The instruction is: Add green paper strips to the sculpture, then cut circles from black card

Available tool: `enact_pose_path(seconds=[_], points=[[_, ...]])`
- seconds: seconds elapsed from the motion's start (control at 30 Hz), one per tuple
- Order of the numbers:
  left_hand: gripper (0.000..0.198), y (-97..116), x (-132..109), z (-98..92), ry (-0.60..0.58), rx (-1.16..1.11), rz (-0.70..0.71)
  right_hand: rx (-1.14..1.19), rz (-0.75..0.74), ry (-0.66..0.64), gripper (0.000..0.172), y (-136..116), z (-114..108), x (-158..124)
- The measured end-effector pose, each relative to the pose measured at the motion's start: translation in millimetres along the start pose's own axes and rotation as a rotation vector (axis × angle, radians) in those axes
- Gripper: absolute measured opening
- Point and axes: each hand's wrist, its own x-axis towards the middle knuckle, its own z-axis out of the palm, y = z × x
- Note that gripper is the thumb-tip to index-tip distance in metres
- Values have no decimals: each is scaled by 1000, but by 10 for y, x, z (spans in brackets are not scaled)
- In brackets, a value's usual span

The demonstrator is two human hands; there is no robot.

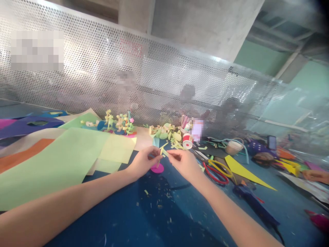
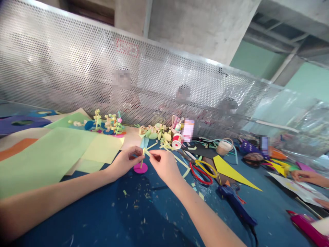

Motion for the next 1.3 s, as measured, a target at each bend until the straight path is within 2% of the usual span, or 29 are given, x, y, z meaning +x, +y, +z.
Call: enact_pose_path(seconds=[0.83,1.0,1.17,1.3], points=[[15,-31,6,-7,25,-24,6,35,20,12,27,-44,44,-53],[24,-49,5,-2,31,-40,-6,51,2,16,26,-41,63,-73],[17,-56,5,-6,23,-43,41,40,-47,37,24,-27,72,-87],[16,-36,-1,-12,0,-53,50,-12,-108,113,21,-15,70,-61]])
